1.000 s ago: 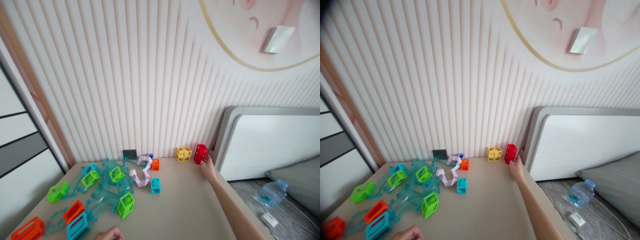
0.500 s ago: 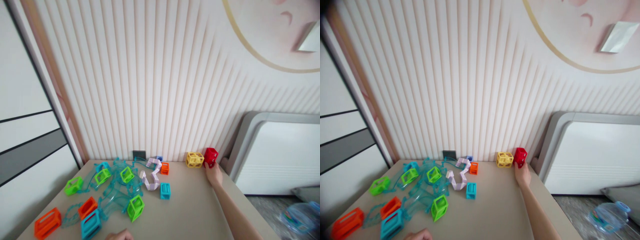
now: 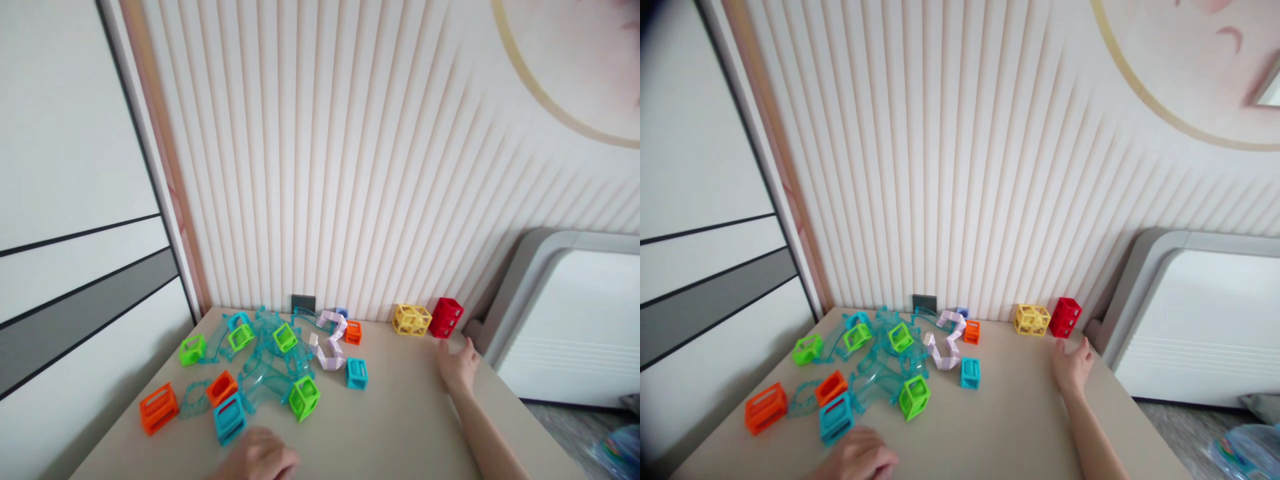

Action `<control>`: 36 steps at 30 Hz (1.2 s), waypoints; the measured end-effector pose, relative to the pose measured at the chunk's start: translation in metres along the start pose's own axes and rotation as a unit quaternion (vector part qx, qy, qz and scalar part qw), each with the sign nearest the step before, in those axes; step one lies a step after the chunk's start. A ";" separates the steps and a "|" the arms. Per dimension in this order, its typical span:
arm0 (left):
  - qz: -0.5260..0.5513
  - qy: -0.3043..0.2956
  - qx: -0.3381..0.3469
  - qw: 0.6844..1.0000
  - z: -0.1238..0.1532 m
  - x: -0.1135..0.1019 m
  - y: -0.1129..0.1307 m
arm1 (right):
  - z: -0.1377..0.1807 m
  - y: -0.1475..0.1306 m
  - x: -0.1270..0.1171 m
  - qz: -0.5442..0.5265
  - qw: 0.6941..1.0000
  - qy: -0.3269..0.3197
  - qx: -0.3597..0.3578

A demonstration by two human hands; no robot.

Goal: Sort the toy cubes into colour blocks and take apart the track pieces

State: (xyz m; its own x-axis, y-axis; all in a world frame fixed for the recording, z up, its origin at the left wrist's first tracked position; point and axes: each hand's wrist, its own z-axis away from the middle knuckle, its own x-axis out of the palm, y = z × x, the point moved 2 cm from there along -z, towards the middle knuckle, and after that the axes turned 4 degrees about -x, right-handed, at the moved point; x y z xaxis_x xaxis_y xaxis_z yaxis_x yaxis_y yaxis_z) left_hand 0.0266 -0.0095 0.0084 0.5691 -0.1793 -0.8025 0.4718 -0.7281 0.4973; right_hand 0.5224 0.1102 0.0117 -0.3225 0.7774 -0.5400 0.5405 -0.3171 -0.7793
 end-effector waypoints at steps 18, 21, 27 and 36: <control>-0.130 0.160 0.084 0.975 -0.033 -0.010 0.024 | 0.284 -0.150 0.018 -0.217 0.858 -0.249 -0.393; -0.122 0.164 0.052 0.977 -0.038 -0.011 0.023 | 0.279 -0.153 0.017 -0.191 0.859 -0.253 -0.401; -0.120 0.179 0.002 0.976 -0.036 -0.001 0.016 | 0.278 -0.153 0.011 -0.159 0.849 -0.304 -0.402; -0.127 0.148 -0.045 0.980 -0.039 0.017 -0.002 | 0.278 -0.139 0.007 -0.126 0.816 -0.383 -0.415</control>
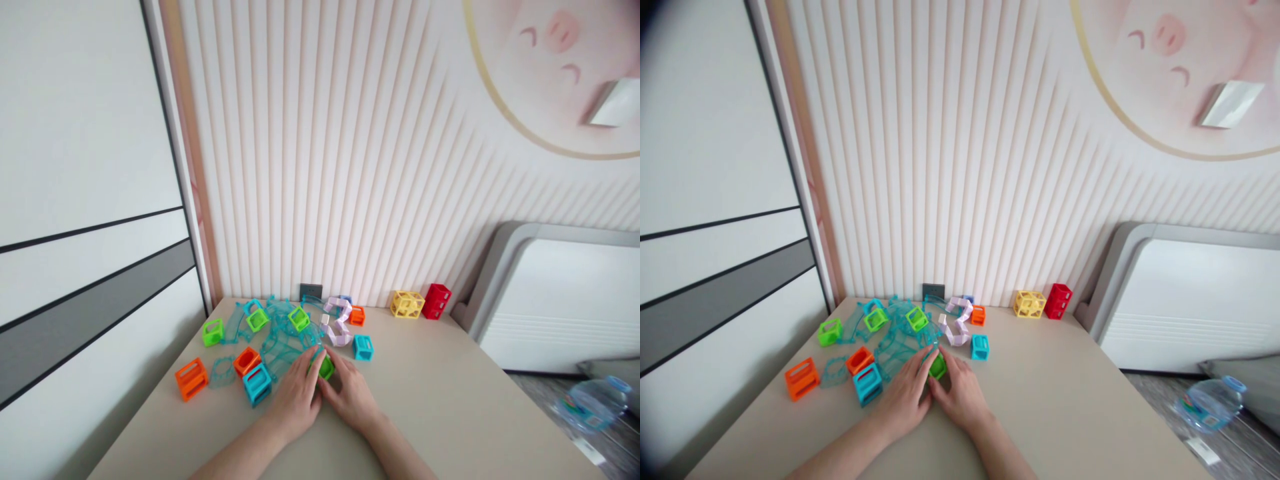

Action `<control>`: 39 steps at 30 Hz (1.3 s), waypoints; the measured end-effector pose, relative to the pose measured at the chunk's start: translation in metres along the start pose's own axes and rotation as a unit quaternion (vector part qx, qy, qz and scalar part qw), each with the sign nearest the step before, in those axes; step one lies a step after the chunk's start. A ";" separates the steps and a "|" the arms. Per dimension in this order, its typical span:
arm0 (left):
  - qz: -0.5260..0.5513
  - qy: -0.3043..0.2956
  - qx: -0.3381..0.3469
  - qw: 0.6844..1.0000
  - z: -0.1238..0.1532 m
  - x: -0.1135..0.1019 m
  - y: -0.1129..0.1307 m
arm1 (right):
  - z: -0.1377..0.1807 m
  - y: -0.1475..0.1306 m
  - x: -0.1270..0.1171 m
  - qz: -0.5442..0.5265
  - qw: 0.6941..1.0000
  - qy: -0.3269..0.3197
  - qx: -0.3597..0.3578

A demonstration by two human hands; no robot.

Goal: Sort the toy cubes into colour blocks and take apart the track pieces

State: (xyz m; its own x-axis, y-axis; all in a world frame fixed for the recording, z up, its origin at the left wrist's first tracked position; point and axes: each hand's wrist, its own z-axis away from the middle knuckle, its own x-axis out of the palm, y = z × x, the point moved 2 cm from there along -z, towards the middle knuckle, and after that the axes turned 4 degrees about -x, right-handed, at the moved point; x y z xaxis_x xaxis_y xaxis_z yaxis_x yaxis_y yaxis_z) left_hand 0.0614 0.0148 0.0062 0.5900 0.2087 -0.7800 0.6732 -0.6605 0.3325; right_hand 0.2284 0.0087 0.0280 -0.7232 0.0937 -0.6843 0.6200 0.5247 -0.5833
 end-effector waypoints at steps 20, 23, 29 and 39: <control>0.047 -0.014 -0.017 0.999 -0.001 -0.004 -0.005 | 0.006 0.017 -0.005 -0.081 0.992 0.087 -0.034; 0.066 0.003 -0.008 0.998 -0.001 -0.008 -0.006 | 0.005 0.015 -0.005 -0.101 0.990 0.089 -0.044; 0.100 0.021 0.007 0.995 0.001 -0.014 -0.004 | 0.006 0.009 -0.005 -0.132 0.988 0.066 -0.048; 0.066 0.061 0.019 0.996 0.001 -0.021 -0.003 | 0.008 0.006 -0.003 -0.156 0.985 0.060 -0.041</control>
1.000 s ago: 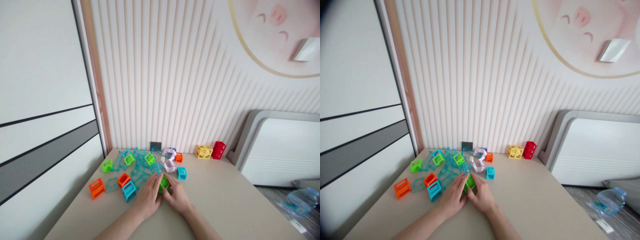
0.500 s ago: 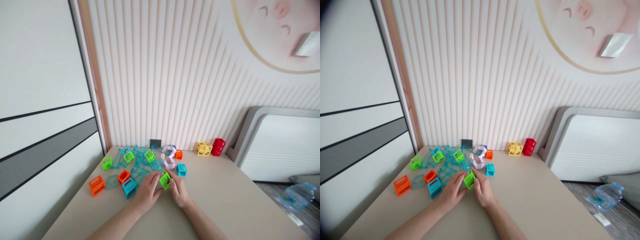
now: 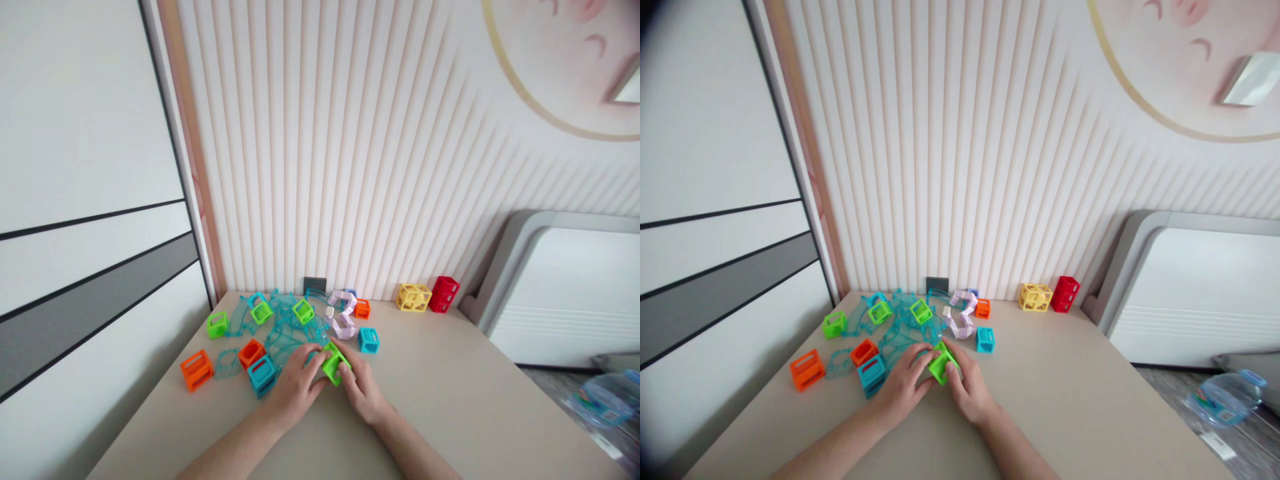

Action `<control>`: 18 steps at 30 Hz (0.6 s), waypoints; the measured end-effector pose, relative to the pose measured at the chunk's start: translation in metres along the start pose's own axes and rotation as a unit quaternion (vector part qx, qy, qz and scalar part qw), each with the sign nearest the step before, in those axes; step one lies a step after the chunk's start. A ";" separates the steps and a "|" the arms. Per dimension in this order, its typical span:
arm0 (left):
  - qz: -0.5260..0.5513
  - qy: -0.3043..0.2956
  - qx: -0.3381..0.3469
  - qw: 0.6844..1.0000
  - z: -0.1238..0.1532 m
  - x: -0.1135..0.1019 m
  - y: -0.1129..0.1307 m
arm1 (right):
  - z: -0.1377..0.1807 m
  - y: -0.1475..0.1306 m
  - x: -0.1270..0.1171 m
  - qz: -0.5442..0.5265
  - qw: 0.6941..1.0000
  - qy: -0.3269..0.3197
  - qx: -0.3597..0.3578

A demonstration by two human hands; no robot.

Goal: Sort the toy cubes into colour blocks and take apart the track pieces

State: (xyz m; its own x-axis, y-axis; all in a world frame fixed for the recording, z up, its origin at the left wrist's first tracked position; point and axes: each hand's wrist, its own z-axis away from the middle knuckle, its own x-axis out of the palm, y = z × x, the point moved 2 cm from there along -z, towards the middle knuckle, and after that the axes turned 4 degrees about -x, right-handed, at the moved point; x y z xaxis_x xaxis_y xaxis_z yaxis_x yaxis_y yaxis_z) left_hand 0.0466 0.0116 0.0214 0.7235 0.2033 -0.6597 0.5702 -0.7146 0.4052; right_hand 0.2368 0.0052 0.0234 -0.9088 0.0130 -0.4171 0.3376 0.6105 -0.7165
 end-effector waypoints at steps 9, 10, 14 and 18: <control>-0.120 -0.051 -0.168 0.977 -0.067 -0.046 -0.033 | 0.000 0.014 -0.004 -0.013 0.983 0.160 0.090; -0.134 -0.067 -0.196 0.969 -0.077 -0.047 -0.043 | 0.000 0.012 -0.005 -0.009 0.985 0.150 0.088; -0.150 -0.117 -0.252 0.949 -0.096 -0.038 -0.072 | -0.002 0.000 -0.008 0.022 0.993 0.103 0.051; -0.153 -0.149 -0.272 0.938 -0.095 -0.026 -0.077 | -0.002 -0.004 -0.009 0.046 0.996 0.076 0.018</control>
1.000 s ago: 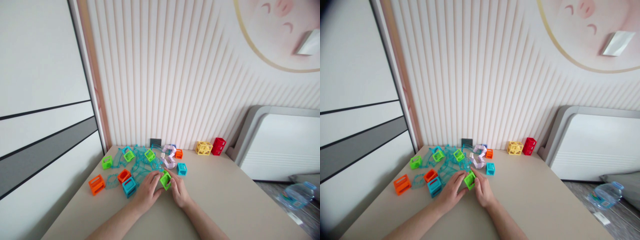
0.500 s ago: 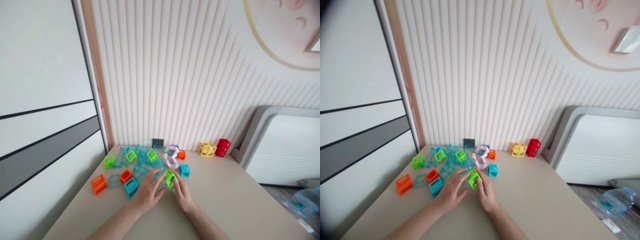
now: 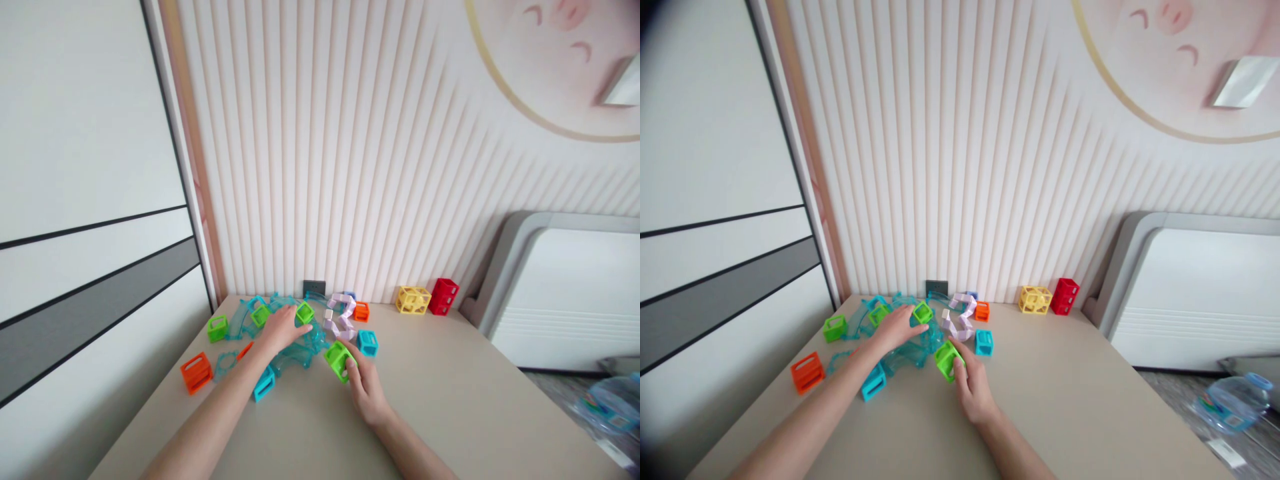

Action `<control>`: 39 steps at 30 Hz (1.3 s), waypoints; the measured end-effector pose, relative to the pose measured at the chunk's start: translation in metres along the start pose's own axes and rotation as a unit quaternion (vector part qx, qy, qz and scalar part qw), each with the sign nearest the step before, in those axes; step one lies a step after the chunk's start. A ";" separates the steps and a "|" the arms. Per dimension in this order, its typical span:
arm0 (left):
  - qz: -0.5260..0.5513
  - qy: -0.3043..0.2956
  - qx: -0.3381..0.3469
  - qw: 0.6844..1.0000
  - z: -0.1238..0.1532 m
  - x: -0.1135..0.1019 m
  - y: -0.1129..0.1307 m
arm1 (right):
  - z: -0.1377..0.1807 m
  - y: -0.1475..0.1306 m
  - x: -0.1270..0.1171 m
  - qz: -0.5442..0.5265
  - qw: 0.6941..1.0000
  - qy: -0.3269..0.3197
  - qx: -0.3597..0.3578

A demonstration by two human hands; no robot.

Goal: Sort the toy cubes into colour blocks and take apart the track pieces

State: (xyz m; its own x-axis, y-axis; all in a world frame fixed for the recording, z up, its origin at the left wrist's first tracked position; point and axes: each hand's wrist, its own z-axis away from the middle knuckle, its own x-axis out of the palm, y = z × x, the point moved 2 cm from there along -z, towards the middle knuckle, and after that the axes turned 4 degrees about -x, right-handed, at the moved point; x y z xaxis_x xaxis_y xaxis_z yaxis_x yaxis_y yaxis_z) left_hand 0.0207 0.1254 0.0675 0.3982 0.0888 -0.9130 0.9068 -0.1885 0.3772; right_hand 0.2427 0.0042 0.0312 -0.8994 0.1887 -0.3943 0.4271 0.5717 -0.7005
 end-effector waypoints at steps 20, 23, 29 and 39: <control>0.103 0.010 -0.075 0.992 0.007 -0.001 0.017 | -0.001 0.002 0.001 0.020 1.000 -0.013 -0.005; 0.136 0.001 -0.078 0.988 0.007 -0.002 0.019 | -0.001 0.002 0.002 0.016 1.000 -0.016 -0.002; 0.258 0.041 -0.069 0.963 0.009 -0.013 0.023 | -0.001 0.008 0.002 -0.002 0.999 0.019 0.032; 0.535 -0.030 -0.014 0.844 0.079 -0.010 0.045 | -0.003 0.032 0.004 -0.065 0.990 0.107 0.061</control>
State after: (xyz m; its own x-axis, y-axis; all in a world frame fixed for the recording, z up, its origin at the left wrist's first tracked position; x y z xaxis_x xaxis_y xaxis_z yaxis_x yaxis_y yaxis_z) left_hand 0.0466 0.0383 0.0813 0.9846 -0.1663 -0.0535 0.0361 -0.1058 0.9937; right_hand 0.2523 0.0255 0.0088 -0.9408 0.2932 -0.1702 0.3034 0.5038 -0.8088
